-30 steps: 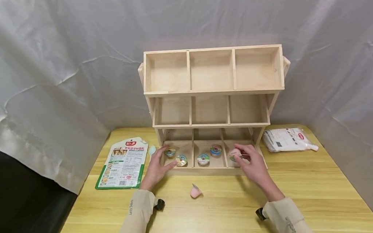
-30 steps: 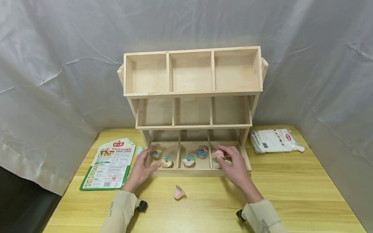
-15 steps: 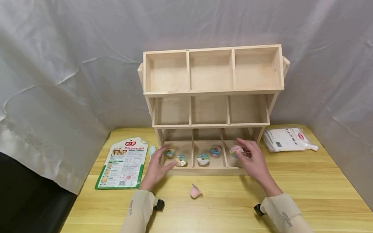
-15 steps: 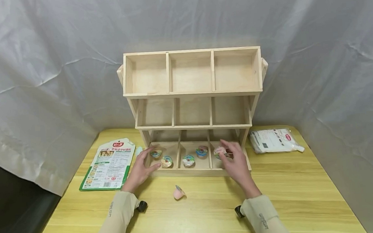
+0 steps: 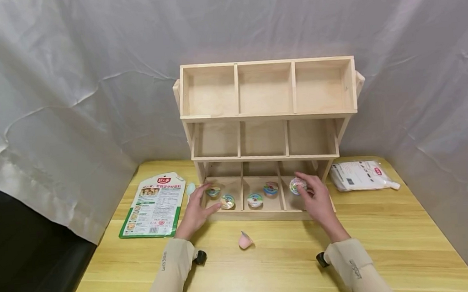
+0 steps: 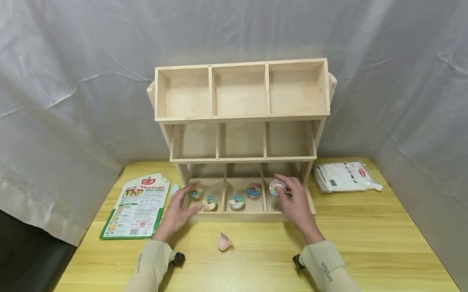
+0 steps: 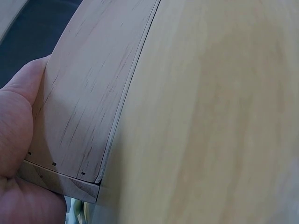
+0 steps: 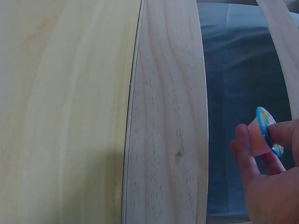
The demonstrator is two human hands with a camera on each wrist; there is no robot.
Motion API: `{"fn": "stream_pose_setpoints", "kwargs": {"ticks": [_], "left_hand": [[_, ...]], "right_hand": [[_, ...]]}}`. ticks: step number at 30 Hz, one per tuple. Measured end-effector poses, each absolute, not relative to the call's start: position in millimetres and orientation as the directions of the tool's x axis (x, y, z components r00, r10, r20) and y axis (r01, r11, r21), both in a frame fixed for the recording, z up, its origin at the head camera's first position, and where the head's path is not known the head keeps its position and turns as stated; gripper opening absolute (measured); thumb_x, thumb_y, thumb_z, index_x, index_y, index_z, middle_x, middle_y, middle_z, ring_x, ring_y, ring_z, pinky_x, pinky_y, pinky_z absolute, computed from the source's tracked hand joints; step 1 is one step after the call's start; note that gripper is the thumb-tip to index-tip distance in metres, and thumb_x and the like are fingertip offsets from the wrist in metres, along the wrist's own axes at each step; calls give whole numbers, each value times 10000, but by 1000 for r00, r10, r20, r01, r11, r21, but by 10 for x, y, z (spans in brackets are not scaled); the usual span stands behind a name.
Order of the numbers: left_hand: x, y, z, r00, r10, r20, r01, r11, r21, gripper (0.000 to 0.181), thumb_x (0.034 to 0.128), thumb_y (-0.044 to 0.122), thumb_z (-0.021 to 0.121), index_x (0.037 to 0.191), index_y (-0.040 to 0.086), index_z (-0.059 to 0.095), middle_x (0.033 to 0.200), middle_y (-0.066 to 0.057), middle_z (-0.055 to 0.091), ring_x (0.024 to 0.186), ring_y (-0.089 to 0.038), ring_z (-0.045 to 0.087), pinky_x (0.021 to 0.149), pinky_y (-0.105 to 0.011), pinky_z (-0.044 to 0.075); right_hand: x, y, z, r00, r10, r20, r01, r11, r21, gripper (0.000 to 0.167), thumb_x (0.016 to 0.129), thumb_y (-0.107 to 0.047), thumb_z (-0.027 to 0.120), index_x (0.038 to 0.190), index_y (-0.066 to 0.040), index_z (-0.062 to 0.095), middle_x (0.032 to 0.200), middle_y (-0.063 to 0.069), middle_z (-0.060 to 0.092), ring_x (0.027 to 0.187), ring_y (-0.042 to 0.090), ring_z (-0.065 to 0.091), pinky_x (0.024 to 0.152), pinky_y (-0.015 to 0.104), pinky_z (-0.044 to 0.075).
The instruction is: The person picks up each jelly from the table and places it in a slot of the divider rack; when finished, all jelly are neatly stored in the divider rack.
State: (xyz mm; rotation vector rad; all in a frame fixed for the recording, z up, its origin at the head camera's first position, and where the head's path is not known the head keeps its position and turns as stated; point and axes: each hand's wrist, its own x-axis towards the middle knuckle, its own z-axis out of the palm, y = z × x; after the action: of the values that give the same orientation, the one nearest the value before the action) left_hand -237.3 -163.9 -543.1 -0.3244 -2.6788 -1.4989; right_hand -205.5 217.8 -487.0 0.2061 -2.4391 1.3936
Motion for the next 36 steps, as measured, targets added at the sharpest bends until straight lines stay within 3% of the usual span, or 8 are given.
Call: {"fn": "stream_pose_setpoints", "kwargs": {"ticks": [11, 18, 22, 36], "left_hand": [[-2368, -1642, -5441, -978, 155, 143, 204, 516, 832, 810, 884, 305, 829, 1570, 153, 425, 1654, -141, 342, 1533, -413, 277, 1259, -610, 234], [-2358, -1647, -5414, -976, 160, 151, 213, 512, 832, 804, 887, 292, 826, 1567, 135, 427, 1648, -146, 351, 1532, -409, 281, 1259, -605, 241], [-2355, -1647, -5403, -976, 162, 148, 211, 514, 831, 802, 891, 289, 824, 1568, 134, 423, 1649, -146, 348, 1534, -408, 278, 1261, -601, 240], [-2361, -1628, -5411, -975, 151, 160, 216, 516, 829, 800, 887, 293, 827, 1561, 122, 431, 1639, -166, 361, 1521, -426, 292, 1251, -622, 244]], "right_hand": [[-2111, 2189, -4834, -947, 42, 318, -259, 484, -836, 347, 1036, -87, 611, 1381, -49, 637, 1261, 213, 583, 1083, 330, 621, 844, 54, 474], [-2143, 2184, -4809, -965, 49, 257, -216, 407, -888, 578, 913, -16, 760, 1454, -50, 558, 1286, 225, 505, 1155, 347, 589, 888, 23, 476], [-2172, 2189, -4811, -957, 62, 285, -238, 397, -886, 621, 863, 32, 795, 1438, -19, 563, 1247, 235, 511, 1134, 362, 606, 895, 25, 482], [-2269, 2225, -4883, -947, 90, 309, -227, 493, -840, 540, 853, 1, 822, 1353, -5, 619, 1189, 226, 600, 947, 272, 615, 737, 59, 484]]}}
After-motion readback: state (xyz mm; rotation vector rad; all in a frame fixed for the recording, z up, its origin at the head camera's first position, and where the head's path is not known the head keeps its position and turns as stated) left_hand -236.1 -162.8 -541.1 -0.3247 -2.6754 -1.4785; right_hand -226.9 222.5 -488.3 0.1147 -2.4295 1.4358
